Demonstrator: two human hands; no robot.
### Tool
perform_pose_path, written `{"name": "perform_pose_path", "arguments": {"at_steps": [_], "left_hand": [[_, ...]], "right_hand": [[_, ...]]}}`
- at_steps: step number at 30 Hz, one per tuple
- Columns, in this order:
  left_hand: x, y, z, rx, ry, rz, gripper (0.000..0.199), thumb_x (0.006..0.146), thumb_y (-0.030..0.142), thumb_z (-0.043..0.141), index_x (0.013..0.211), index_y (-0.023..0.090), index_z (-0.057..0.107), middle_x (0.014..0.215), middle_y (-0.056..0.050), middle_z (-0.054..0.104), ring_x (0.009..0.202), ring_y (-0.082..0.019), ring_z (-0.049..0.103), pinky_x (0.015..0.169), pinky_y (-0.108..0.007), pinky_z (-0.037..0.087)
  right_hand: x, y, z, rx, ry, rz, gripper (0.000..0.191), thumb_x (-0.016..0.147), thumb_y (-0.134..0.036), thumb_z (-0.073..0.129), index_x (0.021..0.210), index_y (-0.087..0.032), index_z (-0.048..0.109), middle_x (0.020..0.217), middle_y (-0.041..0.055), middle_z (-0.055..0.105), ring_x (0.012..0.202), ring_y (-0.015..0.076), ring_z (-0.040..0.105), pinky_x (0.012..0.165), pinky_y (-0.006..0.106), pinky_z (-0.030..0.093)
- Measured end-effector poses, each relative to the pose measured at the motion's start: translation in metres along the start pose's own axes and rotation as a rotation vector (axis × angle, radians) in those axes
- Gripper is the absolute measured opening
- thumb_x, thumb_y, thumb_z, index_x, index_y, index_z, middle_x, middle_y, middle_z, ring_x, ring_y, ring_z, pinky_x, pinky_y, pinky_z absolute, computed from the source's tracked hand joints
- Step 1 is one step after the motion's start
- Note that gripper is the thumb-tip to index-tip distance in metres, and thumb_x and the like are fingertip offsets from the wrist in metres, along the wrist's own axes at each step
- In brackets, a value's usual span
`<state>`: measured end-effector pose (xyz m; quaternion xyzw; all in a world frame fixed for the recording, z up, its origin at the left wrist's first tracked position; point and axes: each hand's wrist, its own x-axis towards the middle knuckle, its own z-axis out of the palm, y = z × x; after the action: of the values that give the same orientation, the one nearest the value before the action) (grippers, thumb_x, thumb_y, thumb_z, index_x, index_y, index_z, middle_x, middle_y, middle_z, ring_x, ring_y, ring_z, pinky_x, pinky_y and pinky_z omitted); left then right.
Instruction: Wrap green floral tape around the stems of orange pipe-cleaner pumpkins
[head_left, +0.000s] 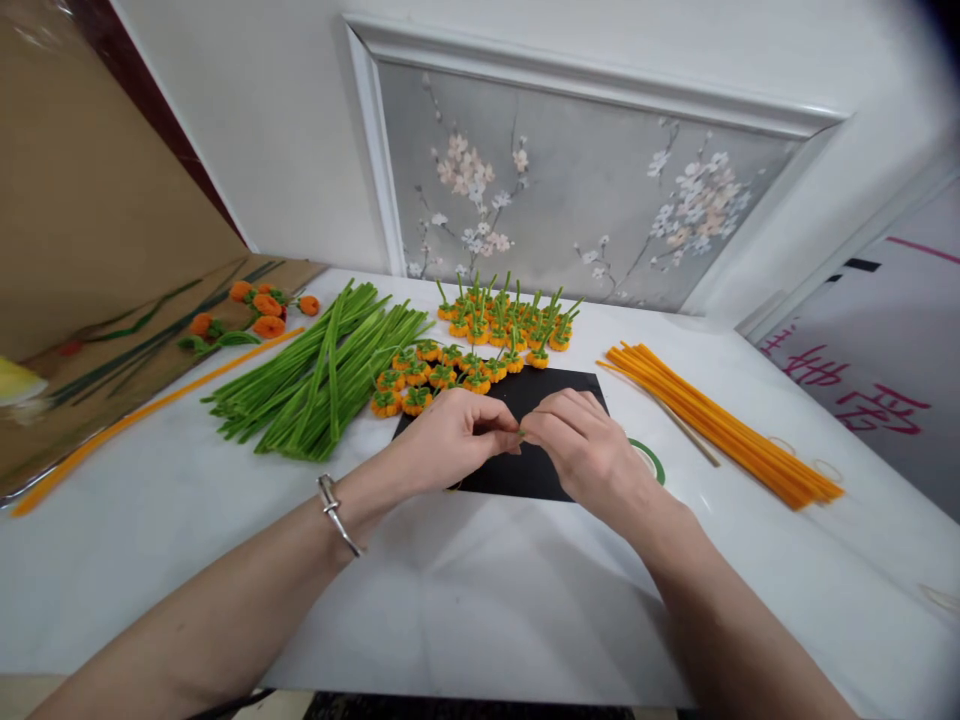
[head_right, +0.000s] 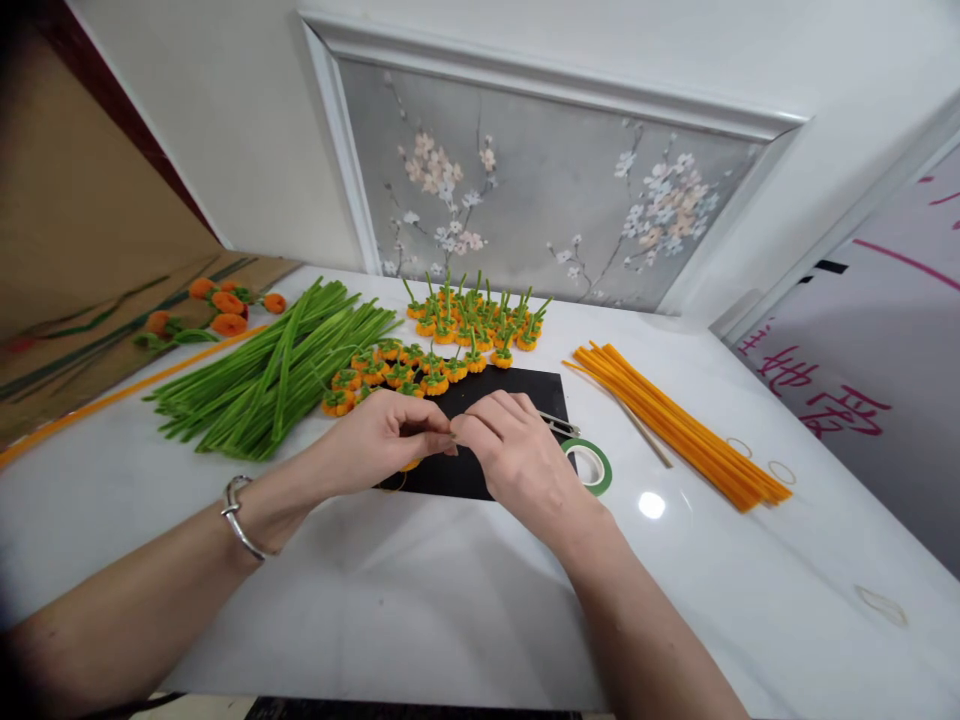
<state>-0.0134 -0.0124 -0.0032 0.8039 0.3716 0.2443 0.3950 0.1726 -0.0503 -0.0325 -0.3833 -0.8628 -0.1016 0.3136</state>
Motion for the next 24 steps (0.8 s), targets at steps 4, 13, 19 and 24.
{"name": "perform_pose_path", "arguments": {"at_steps": [4,13,19,24], "left_hand": [[0.0,0.001,-0.004,-0.043,-0.131,-0.017,0.019,0.081,0.022,0.058,0.069,0.013,0.07,0.063,0.0,0.066,0.054,-0.009,0.051,0.053,-0.02,0.036],[0.001,-0.002,-0.014,-0.165,-0.274,0.053,0.035,0.095,0.035,0.041,0.08,0.015,0.066,0.088,-0.005,0.069,0.081,-0.013,0.059,0.072,-0.022,0.043],[0.002,-0.001,-0.003,-0.209,-0.088,0.01,0.016,0.073,0.02,0.069,0.087,0.016,0.062,0.08,0.0,0.065,0.073,-0.011,0.059,0.067,-0.022,0.046],[0.004,-0.006,0.004,-0.293,-0.066,-0.045,0.009,0.072,0.017,0.069,0.078,0.014,0.063,0.063,0.003,0.059,0.057,-0.007,0.052,0.057,-0.02,0.041]], "right_hand": [[-0.001,0.001,0.0,0.012,-0.005,-0.015,0.023,0.094,-0.008,0.039,0.091,-0.017,0.061,0.089,0.0069,0.062,0.081,0.0179,0.051,0.069,0.032,0.037],[-0.001,0.002,-0.004,0.064,0.007,0.005,0.025,0.093,-0.007,0.04,0.085,-0.018,0.06,0.087,0.0058,0.061,0.078,0.0166,0.05,0.069,0.03,0.037],[-0.001,0.002,-0.002,0.025,-0.024,0.021,0.023,0.092,-0.006,0.041,0.088,-0.018,0.06,0.086,0.0063,0.062,0.076,0.0177,0.049,0.068,0.032,0.036],[0.0,-0.001,-0.003,0.094,-0.009,0.046,0.019,0.093,-0.008,0.043,0.091,-0.017,0.061,0.089,0.007,0.063,0.08,0.0181,0.053,0.068,0.032,0.039]]}}
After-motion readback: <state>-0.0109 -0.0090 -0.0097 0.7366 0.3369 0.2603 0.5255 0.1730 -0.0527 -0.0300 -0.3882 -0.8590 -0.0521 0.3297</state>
